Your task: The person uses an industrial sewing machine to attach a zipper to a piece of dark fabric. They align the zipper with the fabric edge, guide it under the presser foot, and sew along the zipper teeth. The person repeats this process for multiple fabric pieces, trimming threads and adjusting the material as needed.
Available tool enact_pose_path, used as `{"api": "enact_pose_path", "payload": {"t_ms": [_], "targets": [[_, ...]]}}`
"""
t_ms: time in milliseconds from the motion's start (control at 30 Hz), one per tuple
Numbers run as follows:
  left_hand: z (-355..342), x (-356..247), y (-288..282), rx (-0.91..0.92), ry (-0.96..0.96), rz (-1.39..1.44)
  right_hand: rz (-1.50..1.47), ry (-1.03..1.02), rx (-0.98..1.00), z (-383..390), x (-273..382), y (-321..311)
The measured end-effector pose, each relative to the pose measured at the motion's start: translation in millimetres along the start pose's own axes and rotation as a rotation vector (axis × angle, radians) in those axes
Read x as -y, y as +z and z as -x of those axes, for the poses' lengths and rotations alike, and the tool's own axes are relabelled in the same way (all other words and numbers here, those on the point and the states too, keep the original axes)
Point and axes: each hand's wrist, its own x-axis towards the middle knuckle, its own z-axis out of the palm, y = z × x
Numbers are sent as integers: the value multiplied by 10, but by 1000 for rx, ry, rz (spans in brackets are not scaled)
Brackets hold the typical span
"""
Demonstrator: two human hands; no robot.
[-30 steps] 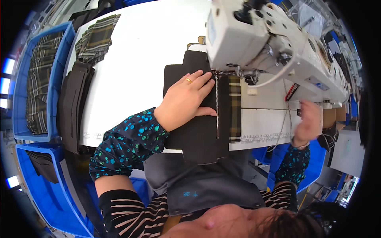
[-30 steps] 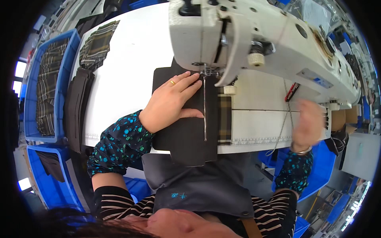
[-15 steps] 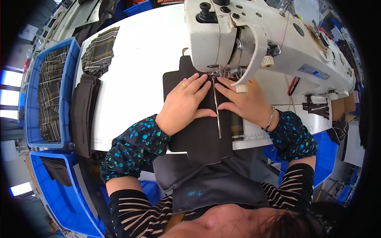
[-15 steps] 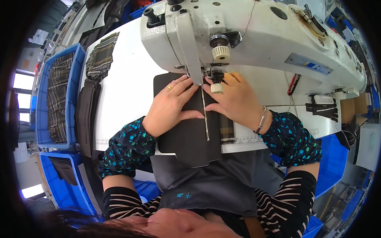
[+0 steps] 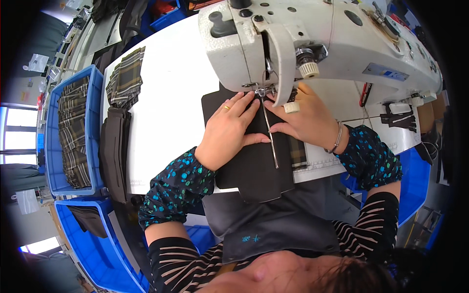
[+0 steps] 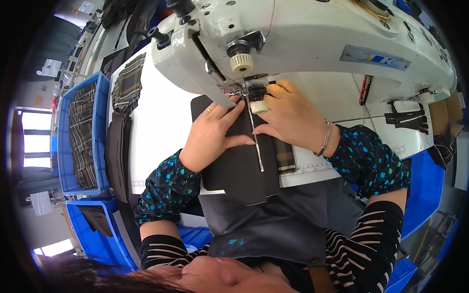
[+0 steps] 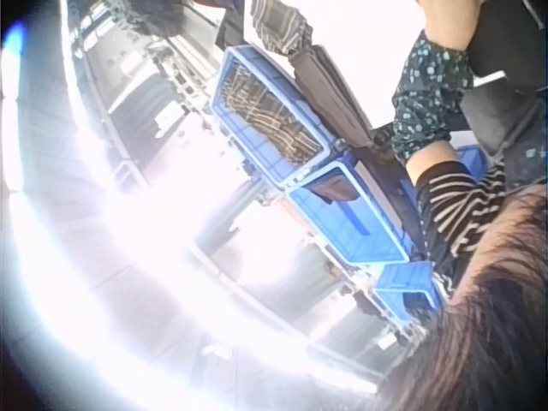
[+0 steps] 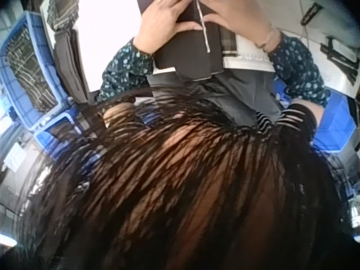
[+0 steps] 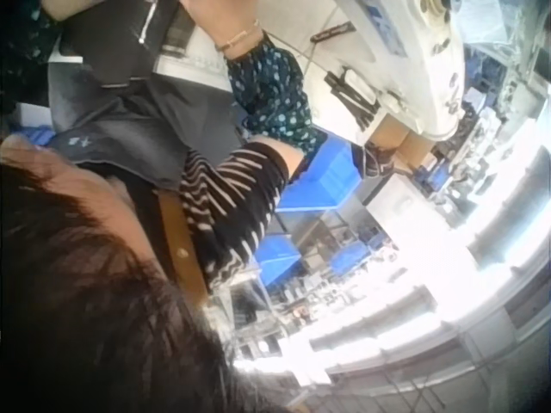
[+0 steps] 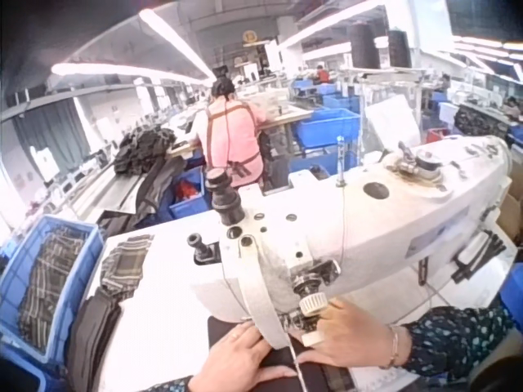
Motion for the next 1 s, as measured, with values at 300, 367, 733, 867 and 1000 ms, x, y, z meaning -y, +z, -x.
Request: {"api": "enact_pose_path", "payload": {"t_ms": [300,367,733,867,1000], "targets": [[-5,-11,4,-16,20,-57,-165,369,-429,-64,-293,-224],[-8,-28,-7,-40,25,-87,-267,380,-452,-61,-319,-203],[36,-81,-40,-40,39,-165,-71,335,-111,5,-159,-219],[138,-214,-2,-44,41,-106,-24,2,-43,52,57,-21],[267,-261,60,-27,2,-110,-9,-38,5,135,55,118]]}}
